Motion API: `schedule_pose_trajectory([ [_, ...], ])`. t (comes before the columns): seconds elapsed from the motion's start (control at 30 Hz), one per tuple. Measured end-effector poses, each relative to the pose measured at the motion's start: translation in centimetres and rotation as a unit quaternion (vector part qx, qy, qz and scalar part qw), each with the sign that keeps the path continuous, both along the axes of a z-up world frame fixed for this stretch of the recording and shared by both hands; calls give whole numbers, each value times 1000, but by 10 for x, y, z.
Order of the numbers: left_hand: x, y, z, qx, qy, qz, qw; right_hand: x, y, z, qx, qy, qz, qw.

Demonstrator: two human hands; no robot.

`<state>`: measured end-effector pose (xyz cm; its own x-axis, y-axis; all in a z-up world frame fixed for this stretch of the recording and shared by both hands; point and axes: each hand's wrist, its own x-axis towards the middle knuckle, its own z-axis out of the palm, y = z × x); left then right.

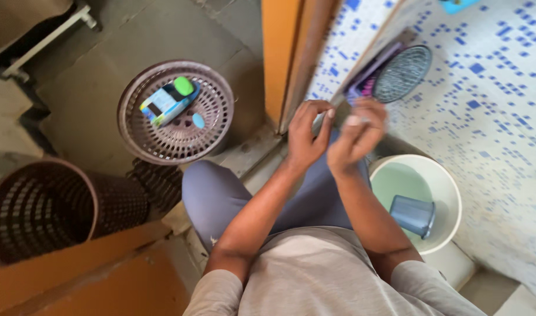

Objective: The person moves a white cup to a shelf, then picks up a blue pitcher and places it in a bucket. They then squat and organize various cleaning tools, including a sponge, scrubbers, and brushes, from a basket into a wall-mounted holder.

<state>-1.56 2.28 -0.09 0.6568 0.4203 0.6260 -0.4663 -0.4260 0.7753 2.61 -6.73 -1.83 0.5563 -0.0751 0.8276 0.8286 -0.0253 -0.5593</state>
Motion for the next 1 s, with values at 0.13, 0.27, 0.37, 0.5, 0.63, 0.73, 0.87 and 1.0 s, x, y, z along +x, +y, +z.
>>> schedule_pose_trajectory([
  [0.13,-21,45,-20,31,-5,61,998,-24,47,-5,-50,79,90,992],
  [0.27,-37,108,-74,15,26,149,988,-27,81,-23,-131,72,109,983],
  [0.37,-35,178,-147,-5,126,220,967,-30,106,-49,-156,111,179,965],
  [0.5,-34,270,-259,-22,293,237,926,-38,131,-87,-224,153,180,946],
  [0.63,-30,301,-309,99,548,254,791,-45,148,-119,-229,182,209,933],
  [0.73,-28,289,-313,64,650,221,724,-49,153,-137,-232,194,229,925],
  [0.87,-25,278,-326,53,655,265,706,-45,149,-151,-247,191,221,924],
  [1.0,-25,284,-337,66,663,255,700,-39,143,-157,-228,223,242,917],
])
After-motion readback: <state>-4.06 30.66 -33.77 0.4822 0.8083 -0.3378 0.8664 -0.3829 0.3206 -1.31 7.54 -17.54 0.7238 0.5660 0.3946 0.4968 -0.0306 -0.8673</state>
